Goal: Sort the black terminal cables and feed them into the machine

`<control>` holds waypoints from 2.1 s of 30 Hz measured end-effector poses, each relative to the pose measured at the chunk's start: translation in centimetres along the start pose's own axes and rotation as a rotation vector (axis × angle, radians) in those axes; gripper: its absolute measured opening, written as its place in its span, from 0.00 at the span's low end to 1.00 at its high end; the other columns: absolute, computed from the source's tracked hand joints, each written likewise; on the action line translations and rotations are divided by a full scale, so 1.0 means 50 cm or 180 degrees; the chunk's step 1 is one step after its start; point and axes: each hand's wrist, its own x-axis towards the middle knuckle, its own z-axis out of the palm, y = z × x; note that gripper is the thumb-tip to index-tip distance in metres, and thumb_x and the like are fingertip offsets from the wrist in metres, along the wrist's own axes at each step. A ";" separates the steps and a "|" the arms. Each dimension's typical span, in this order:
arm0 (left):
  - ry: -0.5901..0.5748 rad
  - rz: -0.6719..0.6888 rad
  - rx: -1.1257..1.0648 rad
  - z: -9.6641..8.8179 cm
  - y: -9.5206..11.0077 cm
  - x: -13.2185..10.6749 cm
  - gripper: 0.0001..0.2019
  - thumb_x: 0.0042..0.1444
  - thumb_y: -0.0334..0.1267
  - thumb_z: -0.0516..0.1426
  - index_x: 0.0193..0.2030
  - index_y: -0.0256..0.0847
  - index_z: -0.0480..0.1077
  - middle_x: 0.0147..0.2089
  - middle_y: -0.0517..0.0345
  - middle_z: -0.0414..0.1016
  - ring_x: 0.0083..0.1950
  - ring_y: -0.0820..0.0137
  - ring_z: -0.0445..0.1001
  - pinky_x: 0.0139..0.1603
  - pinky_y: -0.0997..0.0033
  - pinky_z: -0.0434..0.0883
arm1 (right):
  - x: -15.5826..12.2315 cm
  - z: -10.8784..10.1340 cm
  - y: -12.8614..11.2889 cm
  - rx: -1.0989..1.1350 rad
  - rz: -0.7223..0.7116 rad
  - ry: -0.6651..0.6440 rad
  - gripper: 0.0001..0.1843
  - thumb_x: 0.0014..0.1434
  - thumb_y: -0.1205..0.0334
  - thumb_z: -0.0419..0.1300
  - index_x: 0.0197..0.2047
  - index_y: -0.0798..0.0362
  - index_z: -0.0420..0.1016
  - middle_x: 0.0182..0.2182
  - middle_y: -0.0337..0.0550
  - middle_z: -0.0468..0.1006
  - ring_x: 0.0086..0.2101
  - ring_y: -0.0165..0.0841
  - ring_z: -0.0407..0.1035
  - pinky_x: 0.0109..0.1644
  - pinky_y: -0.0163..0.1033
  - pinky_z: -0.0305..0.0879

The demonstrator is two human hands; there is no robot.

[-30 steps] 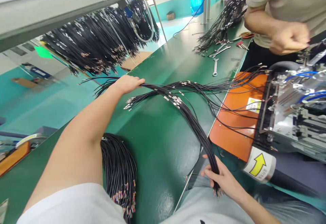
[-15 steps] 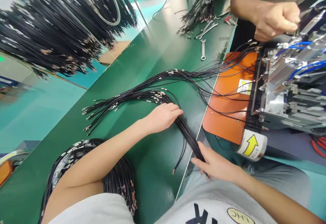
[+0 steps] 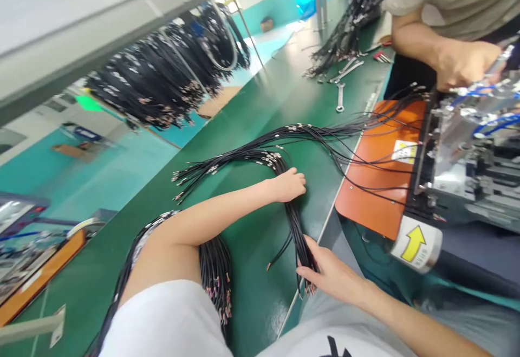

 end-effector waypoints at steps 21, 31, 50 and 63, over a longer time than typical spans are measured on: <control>0.1176 0.0428 -0.0724 -0.003 0.225 0.146 0.16 0.72 0.43 0.44 0.39 0.41 0.68 0.36 0.54 0.71 0.39 0.67 0.69 0.43 0.67 0.66 | -0.197 -0.165 0.089 0.2045 -0.0738 0.3480 0.14 0.66 0.50 0.61 0.50 0.49 0.73 0.31 0.37 0.72 0.27 0.27 0.65 0.34 0.36 0.65; 0.0972 0.0624 -0.0935 -0.025 0.379 0.216 0.15 0.70 0.39 0.47 0.60 0.40 0.60 0.47 0.46 0.77 0.46 0.59 0.75 0.43 0.58 0.70 | -0.278 -0.184 0.164 0.1594 -0.0169 0.3399 0.17 0.62 0.49 0.65 0.46 0.53 0.81 0.35 0.45 0.83 0.32 0.34 0.77 0.38 0.41 0.75; 0.0715 0.0204 -0.3002 -0.038 0.468 0.240 0.06 0.70 0.39 0.51 0.46 0.46 0.69 0.42 0.56 0.78 0.40 0.68 0.77 0.41 0.66 0.75 | -0.359 -0.233 0.141 0.0259 -0.0196 0.3465 0.10 0.62 0.54 0.65 0.35 0.51 0.81 0.32 0.41 0.80 0.32 0.33 0.73 0.38 0.39 0.70; 0.0941 0.0379 -0.2778 -0.031 0.468 0.263 0.07 0.67 0.35 0.55 0.45 0.39 0.74 0.41 0.54 0.77 0.39 0.71 0.74 0.42 0.71 0.70 | -0.355 -0.285 0.128 -0.0203 0.0016 0.2958 0.04 0.57 0.66 0.64 0.30 0.54 0.77 0.28 0.35 0.77 0.30 0.27 0.68 0.35 0.33 0.61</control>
